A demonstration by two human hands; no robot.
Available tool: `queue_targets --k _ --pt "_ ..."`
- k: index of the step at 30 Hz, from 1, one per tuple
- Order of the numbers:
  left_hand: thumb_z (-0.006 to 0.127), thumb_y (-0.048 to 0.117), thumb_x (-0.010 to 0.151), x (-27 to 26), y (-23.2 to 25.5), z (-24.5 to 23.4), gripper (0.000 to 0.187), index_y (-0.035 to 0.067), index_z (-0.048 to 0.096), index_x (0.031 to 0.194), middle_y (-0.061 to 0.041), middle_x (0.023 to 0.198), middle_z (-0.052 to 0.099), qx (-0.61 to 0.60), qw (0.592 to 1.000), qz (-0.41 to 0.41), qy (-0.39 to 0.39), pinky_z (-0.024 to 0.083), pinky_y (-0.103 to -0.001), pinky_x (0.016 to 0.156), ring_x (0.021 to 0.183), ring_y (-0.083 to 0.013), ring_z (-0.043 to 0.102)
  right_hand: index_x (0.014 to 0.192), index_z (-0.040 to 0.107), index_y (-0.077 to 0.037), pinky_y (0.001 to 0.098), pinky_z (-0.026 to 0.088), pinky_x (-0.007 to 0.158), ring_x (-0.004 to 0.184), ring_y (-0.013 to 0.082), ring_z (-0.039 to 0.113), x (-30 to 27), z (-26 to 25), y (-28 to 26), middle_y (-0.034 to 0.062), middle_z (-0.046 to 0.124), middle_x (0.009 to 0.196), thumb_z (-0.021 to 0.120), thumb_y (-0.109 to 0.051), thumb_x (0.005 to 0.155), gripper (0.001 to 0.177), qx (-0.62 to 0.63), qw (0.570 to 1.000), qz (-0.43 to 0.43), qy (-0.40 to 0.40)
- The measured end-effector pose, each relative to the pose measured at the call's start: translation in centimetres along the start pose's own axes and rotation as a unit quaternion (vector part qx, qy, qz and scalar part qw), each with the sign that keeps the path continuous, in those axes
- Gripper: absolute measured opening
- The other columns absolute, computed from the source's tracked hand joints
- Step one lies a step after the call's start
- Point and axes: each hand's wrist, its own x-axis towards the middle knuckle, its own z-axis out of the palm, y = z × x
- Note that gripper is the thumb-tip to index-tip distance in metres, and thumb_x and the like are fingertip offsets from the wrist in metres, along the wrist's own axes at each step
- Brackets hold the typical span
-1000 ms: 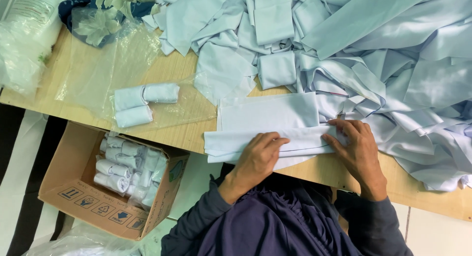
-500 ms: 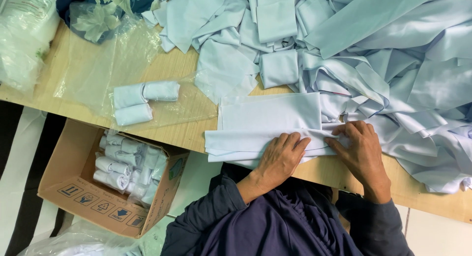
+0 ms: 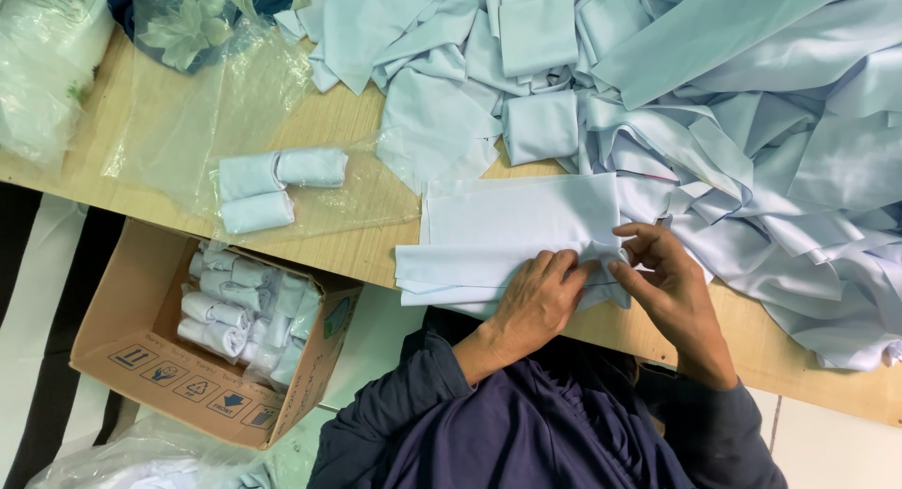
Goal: The person folds pieces of white fabric by hand and places them into plastic bags or a cardboard box on a table.
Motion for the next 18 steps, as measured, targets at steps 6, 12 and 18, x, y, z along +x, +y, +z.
queue_targets --k 6,12,18 --pt "0.053 -0.002 0.099 0.2 -0.7 -2.1 0.026 -0.001 0.064 0.122 -0.011 0.104 0.057 -0.146 0.985 -0.08 0.039 0.053 -0.036 0.07 0.087 -0.0342 0.063 0.147 0.052 0.0 0.0365 0.062 0.064 0.081 0.0186 0.059 0.8 2.8 0.0 0.0135 0.057 0.088 0.067 0.005 0.091 0.059 0.097 0.993 0.021 -0.06" --pt "0.047 -0.01 0.1 0.3 -0.4 -5.3 0.042 -0.002 0.055 0.14 -0.014 0.106 0.056 -0.177 0.97 -0.139 0.089 0.057 -0.039 0.078 0.092 -0.035 0.064 0.148 0.052 -0.002 0.0421 0.066 0.07 0.075 0.0232 0.071 0.8 4.8 -1.5 0.0166 0.064 0.092 0.067 -0.003 0.094 0.056 0.014 0.995 0.025 -0.091" --pt "0.05 0.0 0.104 -0.9 -0.1 -3.3 0.029 -0.002 0.061 0.131 -0.013 0.103 0.058 -0.164 0.982 -0.095 0.014 0.057 -0.035 0.074 0.087 -0.0317 0.066 0.148 0.054 -0.005 0.0373 0.059 0.068 0.069 0.0232 0.069 0.3 3.2 -1.8 0.0141 0.069 0.083 0.055 0.005 0.098 0.051 -0.033 0.998 -0.006 -0.049"
